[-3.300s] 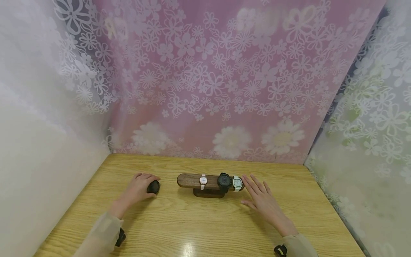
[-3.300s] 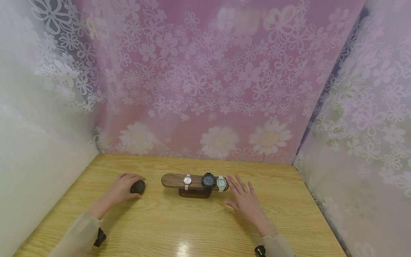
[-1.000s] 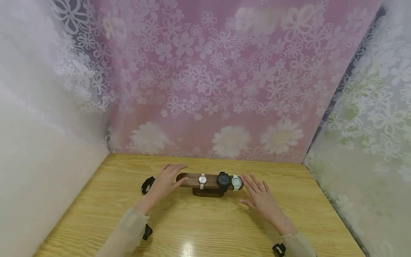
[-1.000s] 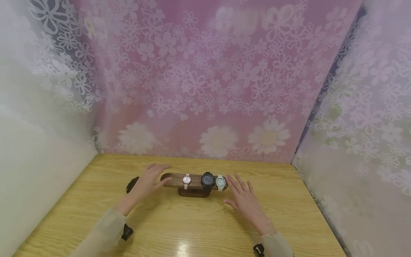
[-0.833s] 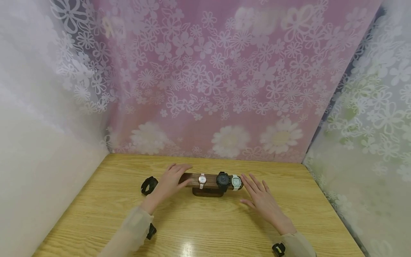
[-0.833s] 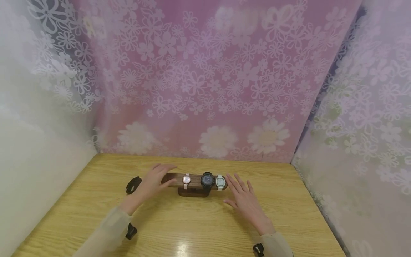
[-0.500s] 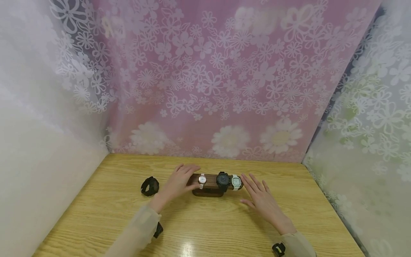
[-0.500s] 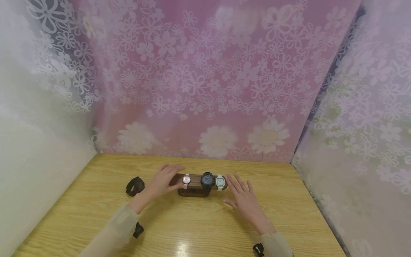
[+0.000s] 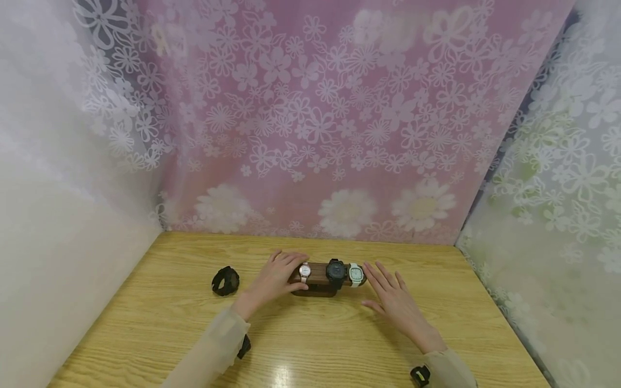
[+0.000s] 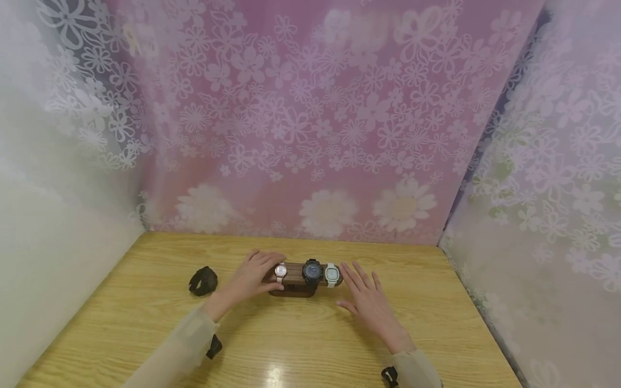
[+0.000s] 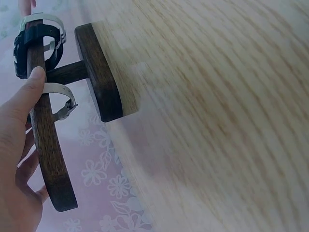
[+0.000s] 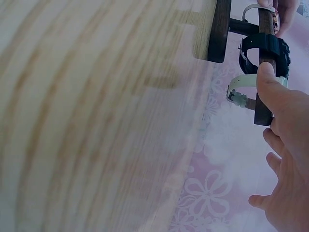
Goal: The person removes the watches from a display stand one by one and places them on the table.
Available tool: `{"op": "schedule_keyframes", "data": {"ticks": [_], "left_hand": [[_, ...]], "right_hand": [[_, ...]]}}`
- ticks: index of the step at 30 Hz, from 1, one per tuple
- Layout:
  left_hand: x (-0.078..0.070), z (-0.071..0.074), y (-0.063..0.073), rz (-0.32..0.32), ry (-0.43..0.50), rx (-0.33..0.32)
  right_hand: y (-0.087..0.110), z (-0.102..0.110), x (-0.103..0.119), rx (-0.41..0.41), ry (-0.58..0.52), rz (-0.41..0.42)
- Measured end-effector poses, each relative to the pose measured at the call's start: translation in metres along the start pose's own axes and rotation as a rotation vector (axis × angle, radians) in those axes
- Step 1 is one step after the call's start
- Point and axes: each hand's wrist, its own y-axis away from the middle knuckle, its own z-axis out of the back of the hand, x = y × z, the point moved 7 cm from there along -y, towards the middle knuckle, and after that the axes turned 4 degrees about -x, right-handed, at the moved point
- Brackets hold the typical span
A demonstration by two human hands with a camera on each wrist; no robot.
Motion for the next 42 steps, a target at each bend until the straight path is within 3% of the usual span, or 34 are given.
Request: {"op": "schedule_keyframes", "data": {"ticks": [8, 19, 36, 42], "left_hand": [[0.002, 0.000, 0.001, 0.001, 0.002, -0.012], [0.008, 0.004, 0.008, 0.008, -0.031, -0.021], [0.027, 0.018, 0.027, 0.041, 0.002, -0.016], [0.034, 0.025, 0.035, 0.055, -0.004, -0.046]], "right_hand": [[-0.001, 0.001, 0.002, -0.027, -0.014, 0.012], [-0.001, -0.001, 0.001, 0.013, -0.013, -0.013], [0.000, 0.000, 0.000, 0.020, -0.007, -0.018], [-0.001, 0.000, 0.000, 0.026, -0.004, -0.020]]}}
